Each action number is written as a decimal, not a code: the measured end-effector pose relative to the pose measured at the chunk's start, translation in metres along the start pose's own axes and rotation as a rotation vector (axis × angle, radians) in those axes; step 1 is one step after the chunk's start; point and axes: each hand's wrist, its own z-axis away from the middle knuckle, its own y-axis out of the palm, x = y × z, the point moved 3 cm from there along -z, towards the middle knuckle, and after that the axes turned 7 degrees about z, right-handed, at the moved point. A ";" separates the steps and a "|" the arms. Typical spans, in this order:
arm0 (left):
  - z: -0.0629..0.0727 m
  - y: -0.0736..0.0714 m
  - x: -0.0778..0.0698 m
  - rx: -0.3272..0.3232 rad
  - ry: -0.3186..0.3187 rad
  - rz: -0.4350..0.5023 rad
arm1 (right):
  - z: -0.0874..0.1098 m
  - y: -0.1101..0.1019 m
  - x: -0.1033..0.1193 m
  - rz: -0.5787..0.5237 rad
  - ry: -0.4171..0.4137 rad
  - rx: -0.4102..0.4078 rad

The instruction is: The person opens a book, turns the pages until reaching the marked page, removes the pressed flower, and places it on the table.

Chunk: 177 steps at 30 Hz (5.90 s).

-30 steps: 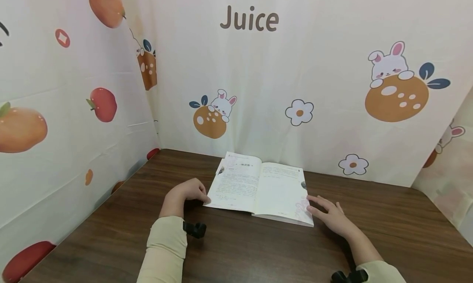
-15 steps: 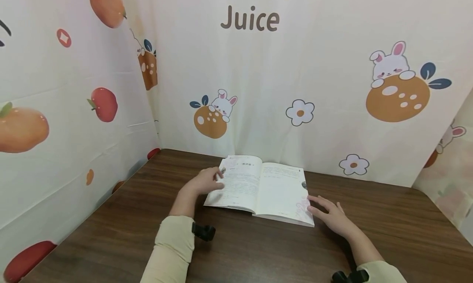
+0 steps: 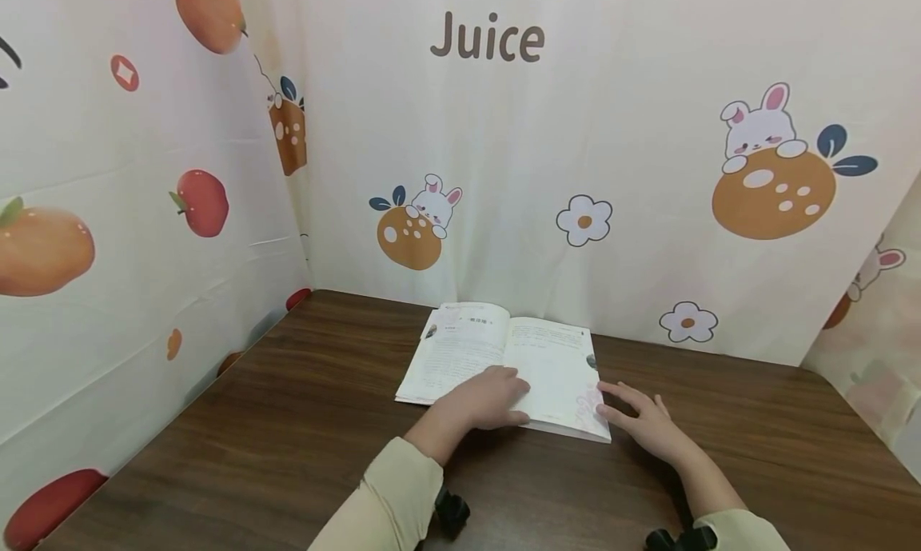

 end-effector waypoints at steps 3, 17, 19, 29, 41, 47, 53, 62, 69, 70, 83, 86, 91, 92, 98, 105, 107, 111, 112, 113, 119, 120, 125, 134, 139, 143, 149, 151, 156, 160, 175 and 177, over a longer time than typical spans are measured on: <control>0.002 0.005 -0.002 0.004 -0.053 -0.008 | 0.000 0.000 0.001 -0.003 -0.005 0.004; 0.000 0.016 -0.002 -0.014 -0.086 -0.070 | 0.002 0.000 -0.001 0.014 -0.093 -0.010; -0.001 0.016 -0.003 -0.028 -0.080 -0.084 | 0.002 0.000 -0.001 0.019 -0.093 -0.015; -0.001 0.016 -0.007 -0.091 -0.059 -0.150 | 0.001 0.001 -0.001 0.027 -0.090 -0.052; -0.002 0.014 -0.008 -0.117 -0.063 -0.160 | 0.000 0.001 0.001 0.031 -0.050 -0.055; -0.002 0.014 -0.008 -0.121 -0.066 -0.174 | 0.000 0.001 0.001 0.003 -0.014 -0.027; -0.005 0.015 -0.008 -0.155 -0.034 -0.248 | -0.001 0.000 0.002 -0.056 -0.006 -0.019; -0.005 0.009 -0.010 -0.291 0.087 -0.357 | -0.002 -0.002 0.004 -0.061 -0.039 -0.051; 0.000 -0.002 -0.020 -0.615 0.345 -0.494 | -0.002 -0.001 0.003 -0.062 -0.037 -0.054; 0.000 -0.001 -0.021 -0.604 0.352 -0.482 | -0.002 0.000 0.003 -0.061 -0.034 -0.051; -0.007 0.016 -0.013 -0.275 0.137 -0.313 | -0.002 0.002 -0.004 0.018 -0.095 -0.042; -0.008 0.018 -0.012 -0.248 0.118 -0.294 | -0.002 0.002 -0.004 0.029 -0.092 -0.049; -0.008 0.019 -0.011 -0.231 0.112 -0.281 | -0.004 0.002 -0.001 0.046 -0.077 -0.075; -0.008 0.019 -0.011 -0.229 0.111 -0.281 | -0.005 0.002 -0.001 0.044 -0.074 -0.081; -0.009 0.019 -0.010 -0.226 0.112 -0.273 | -0.006 0.004 -0.003 0.019 -0.053 -0.093; -0.009 0.017 -0.011 -0.268 0.151 -0.306 | -0.004 0.001 0.001 -0.042 -0.017 -0.068; -0.009 0.017 -0.012 -0.277 0.157 -0.308 | -0.003 0.000 0.002 -0.061 -0.007 -0.068; -0.009 0.015 -0.013 -0.333 0.154 -0.312 | -0.002 -0.001 0.002 -0.068 0.006 -0.070; -0.008 0.014 -0.013 -0.362 0.156 -0.315 | -0.002 -0.001 0.002 -0.066 0.005 -0.073; -0.008 0.013 -0.013 -0.399 0.160 -0.313 | -0.002 -0.001 0.002 -0.065 0.006 -0.076; -0.002 -0.004 -0.014 -0.676 0.222 -0.335 | -0.002 -0.001 0.003 -0.054 0.008 -0.078; -0.001 -0.006 -0.014 -0.707 0.226 -0.349 | -0.003 -0.001 0.004 -0.053 0.010 -0.077; 0.003 -0.019 -0.010 -0.774 0.186 -0.344 | -0.002 -0.001 0.005 -0.054 0.017 -0.071; 0.012 -0.042 0.001 -0.939 0.183 -0.315 | -0.003 -0.001 0.004 -0.051 0.012 -0.074; 0.019 -0.058 0.013 -0.972 0.117 -0.351 | -0.003 -0.001 0.004 -0.048 0.011 -0.077; 0.023 -0.066 0.030 -0.798 -0.084 -0.369 | -0.003 -0.001 0.004 -0.050 0.016 -0.071; 0.026 -0.063 0.052 -0.430 -0.337 -0.334 | -0.002 -0.001 0.003 -0.053 0.017 -0.068; 0.026 -0.058 0.057 -0.353 -0.387 -0.312 | -0.002 0.000 0.003 -0.055 0.012 -0.071; 0.025 -0.044 0.061 -0.252 -0.485 -0.305 | -0.002 0.000 0.003 -0.050 0.006 -0.077; 0.024 -0.032 0.063 -0.214 -0.498 -0.338 | -0.002 -0.001 0.003 -0.047 0.005 -0.080; 0.003 -0.011 0.033 -0.153 -0.126 -0.294 | -0.001 0.000 0.003 -0.054 0.005 -0.073; -0.001 -0.006 0.021 -0.111 -0.019 -0.275 | -0.002 0.000 0.003 -0.054 0.004 -0.071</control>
